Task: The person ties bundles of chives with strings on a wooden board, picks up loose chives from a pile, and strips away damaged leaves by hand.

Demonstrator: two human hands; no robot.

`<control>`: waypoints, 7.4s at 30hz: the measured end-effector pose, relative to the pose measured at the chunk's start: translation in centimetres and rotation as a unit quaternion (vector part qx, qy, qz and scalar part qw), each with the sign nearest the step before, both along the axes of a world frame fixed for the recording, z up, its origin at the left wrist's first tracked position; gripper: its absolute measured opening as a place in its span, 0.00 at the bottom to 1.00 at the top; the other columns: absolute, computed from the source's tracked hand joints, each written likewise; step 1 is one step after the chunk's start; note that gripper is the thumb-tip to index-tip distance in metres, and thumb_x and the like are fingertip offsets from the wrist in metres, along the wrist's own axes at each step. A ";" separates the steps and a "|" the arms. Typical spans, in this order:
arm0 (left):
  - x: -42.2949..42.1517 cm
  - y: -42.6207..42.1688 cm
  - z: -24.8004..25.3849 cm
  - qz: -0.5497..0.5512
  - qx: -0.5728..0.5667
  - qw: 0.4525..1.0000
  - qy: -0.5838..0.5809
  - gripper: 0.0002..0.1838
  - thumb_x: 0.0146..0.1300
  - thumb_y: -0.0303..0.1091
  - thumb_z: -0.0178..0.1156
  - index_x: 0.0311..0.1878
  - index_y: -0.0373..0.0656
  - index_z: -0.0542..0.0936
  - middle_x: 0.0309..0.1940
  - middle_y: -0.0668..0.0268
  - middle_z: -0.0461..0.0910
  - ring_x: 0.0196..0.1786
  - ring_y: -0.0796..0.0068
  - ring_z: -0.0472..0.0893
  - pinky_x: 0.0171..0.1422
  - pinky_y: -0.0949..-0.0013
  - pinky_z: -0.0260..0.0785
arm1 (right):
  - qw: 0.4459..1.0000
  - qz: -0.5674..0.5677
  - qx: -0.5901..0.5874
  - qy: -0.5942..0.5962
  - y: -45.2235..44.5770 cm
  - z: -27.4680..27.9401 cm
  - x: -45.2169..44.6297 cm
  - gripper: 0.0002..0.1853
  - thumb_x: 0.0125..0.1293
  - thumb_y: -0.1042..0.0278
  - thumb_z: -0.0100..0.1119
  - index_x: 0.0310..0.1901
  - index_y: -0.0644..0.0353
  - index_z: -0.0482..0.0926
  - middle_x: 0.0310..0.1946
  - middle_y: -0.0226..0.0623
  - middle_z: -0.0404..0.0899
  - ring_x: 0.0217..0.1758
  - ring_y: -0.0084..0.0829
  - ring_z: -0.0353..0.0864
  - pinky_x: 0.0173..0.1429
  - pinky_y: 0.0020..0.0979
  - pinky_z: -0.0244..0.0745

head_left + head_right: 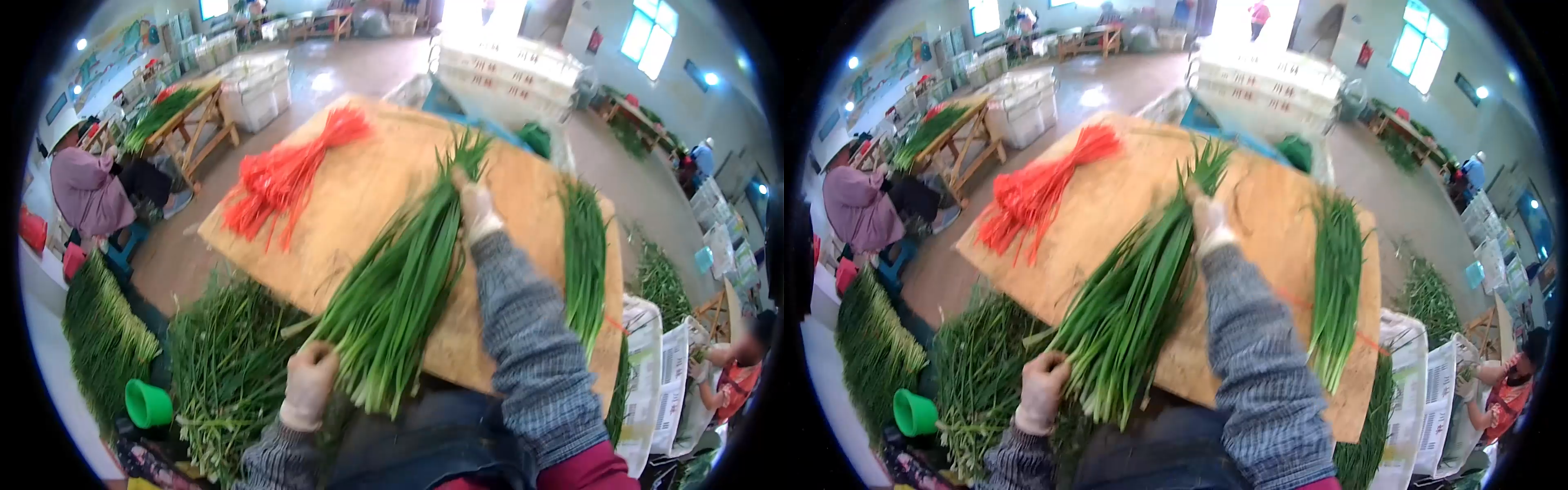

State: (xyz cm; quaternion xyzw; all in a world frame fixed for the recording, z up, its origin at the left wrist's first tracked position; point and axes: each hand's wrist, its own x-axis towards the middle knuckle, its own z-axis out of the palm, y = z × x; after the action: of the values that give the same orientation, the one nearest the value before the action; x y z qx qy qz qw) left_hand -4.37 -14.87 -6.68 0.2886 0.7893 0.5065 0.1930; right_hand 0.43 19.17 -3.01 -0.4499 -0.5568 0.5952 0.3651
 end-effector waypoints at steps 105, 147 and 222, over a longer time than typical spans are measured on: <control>11.9 2.0 -1.3 -0.080 -0.179 0.857 0.477 0.13 0.54 0.40 0.63 0.28 0.42 0.72 0.21 0.59 0.75 0.21 0.63 0.77 0.24 0.65 0.68 | 0.872 0.134 -0.438 0.173 -22.9 -3.6 19.4 0.13 0.63 0.68 0.50 0.44 0.68 0.74 0.32 0.37 0.78 0.32 0.28 0.78 0.39 0.34 0.78; 0.9 -17.5 2.3 -0.019 -0.347 0.868 0.356 0.07 0.52 0.28 0.62 0.36 0.39 0.80 0.32 0.56 0.78 0.36 0.59 0.78 0.41 0.63 0.70 | 0.880 0.149 -0.418 0.167 -23.3 -3.3 15.7 0.12 0.64 0.67 0.53 0.43 0.67 0.74 0.22 0.26 0.69 0.14 0.14 0.57 0.17 0.17 0.50; 9.2 5.1 2.9 -0.080 0.042 0.950 -0.299 0.07 0.59 0.30 0.58 0.33 0.35 0.75 0.14 0.71 0.71 0.12 0.86 0.65 0.14 0.81 0.53 | 0.894 0.117 -0.386 0.196 -24.1 -3.2 16.7 0.07 0.58 0.71 0.59 0.37 0.63 0.75 0.15 0.26 0.68 0.12 0.16 0.60 0.15 0.19 0.53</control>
State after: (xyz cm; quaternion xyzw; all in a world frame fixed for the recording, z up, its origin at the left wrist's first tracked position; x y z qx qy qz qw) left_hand 4.79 -9.72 -3.73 0.1945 0.6476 0.5852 0.4476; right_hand 17.18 -4.93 -6.19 -0.3613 -0.2491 0.8777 0.1923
